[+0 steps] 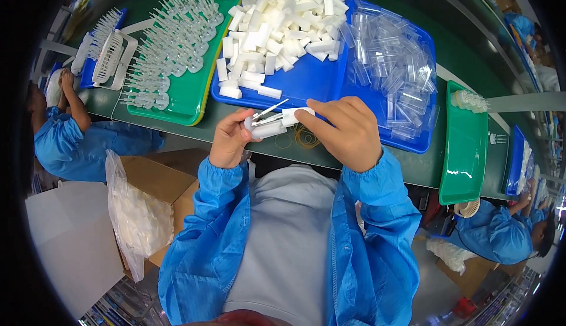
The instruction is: The person assembles components by fitting foam pieces onto plastic pronged bases and secures each assembled bundle with a rubber band by hand.
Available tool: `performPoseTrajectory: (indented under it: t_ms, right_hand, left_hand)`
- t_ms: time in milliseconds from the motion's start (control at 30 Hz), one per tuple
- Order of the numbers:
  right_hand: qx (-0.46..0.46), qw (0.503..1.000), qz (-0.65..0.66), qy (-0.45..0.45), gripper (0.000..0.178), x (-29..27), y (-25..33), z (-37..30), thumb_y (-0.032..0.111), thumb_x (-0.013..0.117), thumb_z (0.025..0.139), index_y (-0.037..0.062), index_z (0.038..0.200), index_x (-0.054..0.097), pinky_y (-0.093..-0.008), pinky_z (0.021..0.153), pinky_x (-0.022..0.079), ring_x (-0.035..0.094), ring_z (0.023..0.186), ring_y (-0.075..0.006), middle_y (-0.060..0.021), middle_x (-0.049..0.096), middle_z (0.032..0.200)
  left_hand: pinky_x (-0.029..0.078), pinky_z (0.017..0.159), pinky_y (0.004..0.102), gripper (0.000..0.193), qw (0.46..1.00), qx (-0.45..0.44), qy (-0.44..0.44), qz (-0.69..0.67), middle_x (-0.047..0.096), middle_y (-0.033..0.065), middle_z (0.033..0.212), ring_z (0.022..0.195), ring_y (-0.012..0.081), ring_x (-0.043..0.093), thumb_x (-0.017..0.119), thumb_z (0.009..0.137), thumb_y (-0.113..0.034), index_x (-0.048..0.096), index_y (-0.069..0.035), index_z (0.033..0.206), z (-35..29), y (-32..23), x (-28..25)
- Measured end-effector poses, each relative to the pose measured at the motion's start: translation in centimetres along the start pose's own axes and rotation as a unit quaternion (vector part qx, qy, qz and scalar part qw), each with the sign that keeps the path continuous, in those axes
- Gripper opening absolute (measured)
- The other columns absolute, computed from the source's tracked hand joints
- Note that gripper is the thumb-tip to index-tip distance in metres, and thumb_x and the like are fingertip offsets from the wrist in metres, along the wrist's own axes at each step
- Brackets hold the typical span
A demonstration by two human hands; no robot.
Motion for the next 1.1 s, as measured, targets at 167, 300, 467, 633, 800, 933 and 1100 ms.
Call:
performPoseTrajectory:
  t_ms: [167,300,467,633,800,933,1100]
  right_hand:
    - [-0.034,0.999,-0.004,0.024,0.034,0.0,0.5,0.4,0.011,0.067,0.065,0.0142,0.099,0.07,-0.0312,0.067,0.047,0.063,0.077,-0.0189,-0.0053,0.067,0.093]
    - [-0.048,0.998,0.016,0.036,0.035,-0.4,0.5,0.8,0.01,0.066,0.066,0.0151,0.1,0.07,-0.031,0.067,0.047,0.062,0.077,-0.0189,-0.0045,0.065,0.093]
    - [-0.065,0.997,-0.003,0.041,0.033,-0.5,0.6,1.1,0.009,0.067,0.066,0.0156,0.099,0.07,-0.0306,0.068,0.047,0.061,0.077,-0.0172,-0.0036,0.065,0.095]
    - [-0.096,0.995,0.023,0.036,0.031,0.5,1.1,1.4,0.009,0.068,0.067,0.0142,0.098,0.069,-0.0306,0.069,0.047,0.06,0.079,-0.0167,-0.0031,0.064,0.097]
    - [-0.128,0.989,0.063,0.046,0.032,0.8,0.7,1.6,0.01,0.067,0.067,0.0122,0.099,0.069,-0.0309,0.071,0.046,0.059,0.083,-0.0172,-0.0011,0.064,0.097]
    - [-0.166,0.977,0.107,0.078,0.033,1.6,0.7,1.6,0.013,0.068,0.068,0.012,0.101,0.069,-0.031,0.074,0.045,0.057,0.088,-0.0175,-0.0007,0.064,0.098]
    - [-0.122,0.956,0.249,0.099,0.033,1.9,-0.1,1.9,0.02,0.071,0.073,0.0102,0.105,0.069,-0.0341,0.079,0.044,0.057,0.092,-0.0205,-0.0025,0.064,0.099]
  left_hand:
    - [0.058,0.079,0.0335,0.038,1.0,0.007,0.018,0.014,0.054,0.0076,0.103,0.096,0.0206,0.062,0.07,0.08,0.001,0.06,0.001,0.117,0.0,0.2,0.0]
    - [0.058,0.079,0.0339,0.038,0.999,-0.001,0.028,-0.018,0.054,0.0079,0.104,0.095,0.0202,0.062,0.07,0.079,0.002,0.06,0.0,0.116,-0.2,0.3,-0.4]
    - [0.058,0.078,0.033,0.037,0.999,-0.007,0.019,-0.028,0.053,0.0074,0.102,0.095,0.0202,0.062,0.07,0.079,0.003,0.061,0.001,0.115,-0.1,0.2,-0.1]
    - [0.058,0.078,0.029,0.038,0.998,-0.008,0.057,-0.013,0.052,0.0056,0.098,0.094,0.018,0.059,0.071,0.076,0.006,0.062,0.002,0.113,0.2,0.4,-0.1]
    - [0.056,0.078,0.0263,0.041,0.995,-0.038,0.088,-0.002,0.052,0.005,0.098,0.093,0.0168,0.058,0.073,0.075,0.006,0.062,0.002,0.114,0.2,0.1,-0.1]
    - [0.053,0.083,0.0255,0.044,0.988,-0.062,0.133,0.043,0.052,0.0046,0.098,0.095,0.0163,0.058,0.073,0.073,0.007,0.062,0.001,0.116,0.3,-0.2,0.1]
    - [0.053,0.087,0.03,0.049,0.989,-0.092,0.114,0.014,0.054,0.0061,0.108,0.101,0.0177,0.058,0.073,0.076,0.002,0.058,0.003,0.122,0.5,-0.1,0.6]
Point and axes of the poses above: each hand's wrist, its own z-axis towards the middle knuckle, its own x-axis out of the palm, y = z × x, the point moved 2 cm from there along z, towards the middle knuckle
